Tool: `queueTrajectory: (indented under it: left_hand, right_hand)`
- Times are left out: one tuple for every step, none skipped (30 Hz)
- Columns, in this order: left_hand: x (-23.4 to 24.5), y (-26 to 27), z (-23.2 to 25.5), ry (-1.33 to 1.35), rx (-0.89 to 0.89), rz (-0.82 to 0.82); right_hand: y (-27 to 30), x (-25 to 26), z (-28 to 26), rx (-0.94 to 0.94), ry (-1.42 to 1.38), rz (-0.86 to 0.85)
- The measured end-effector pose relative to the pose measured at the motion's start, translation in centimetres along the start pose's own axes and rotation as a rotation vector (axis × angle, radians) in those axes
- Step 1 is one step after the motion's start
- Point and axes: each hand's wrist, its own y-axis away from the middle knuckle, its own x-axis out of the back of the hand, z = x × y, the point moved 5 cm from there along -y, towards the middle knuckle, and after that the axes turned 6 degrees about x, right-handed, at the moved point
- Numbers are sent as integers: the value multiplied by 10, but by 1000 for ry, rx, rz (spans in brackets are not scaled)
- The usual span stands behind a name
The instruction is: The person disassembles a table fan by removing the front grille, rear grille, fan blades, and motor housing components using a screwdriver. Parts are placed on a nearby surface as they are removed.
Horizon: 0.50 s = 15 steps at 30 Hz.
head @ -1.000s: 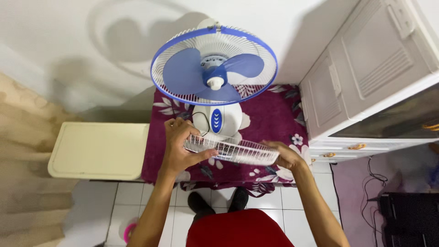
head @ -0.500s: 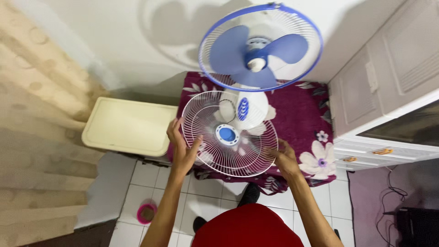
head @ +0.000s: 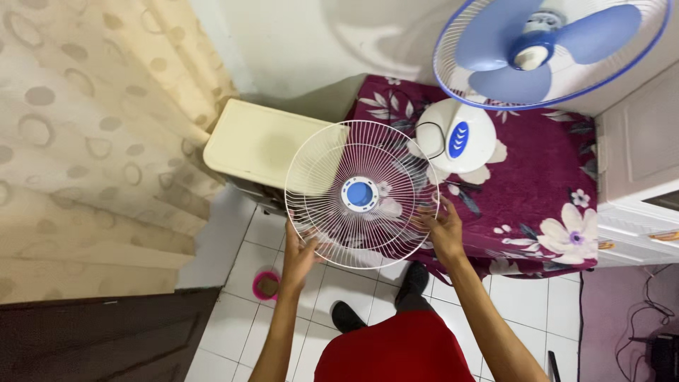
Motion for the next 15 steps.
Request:
queueTrajectory:
  left_hand:
    - [8,1,5,26,-61,1]
    - [16,-1,10,52,-119,2]
    - [24,-3,13,78,-177,2]
    - [32,-7,17,85,-247,-3]
    - [39,-11,21,92,-317,-7]
    - [46,-13,24,98,-386,-9]
    - [52,-18,23,99,-366,-5]
    - [58,-25,25,99,-348,0]
    - [61,-34,27,100,-330,5]
    - [66,-42,29,105,-296,26]
    - [69,-51,31,110,-261,46]
    - [72,-59,33,115,-229,67]
    - [75,-65,34,84,-232,93]
    - [78,-73,38,50,-238,117]
    - [82,-83,42,17,-243,141]
  right_hand:
    - [0,-12,0,-5,-1,-16]
    - [0,-25,-1,6,39,-72]
    - [-2,-36,-1,16,79,-128]
    - [-5,-45,-1,28,119,-183]
    - [-9,-52,2,-5,156,-206]
    - [-14,-61,8,-40,192,-231]
    - [-19,-68,15,-75,228,-255]
    - [-26,-73,22,-106,227,-241]
    - [-34,-76,29,-137,227,-226]
    - [-41,-80,38,-171,226,-215]
    - [-49,-86,45,-156,221,-238]
    - [-59,-92,52,-139,214,-261]
    - [-69,-97,58,-122,206,-285]
    - [-81,-104,63,-118,184,-289]
    - [-92,-111,69,-114,163,-293]
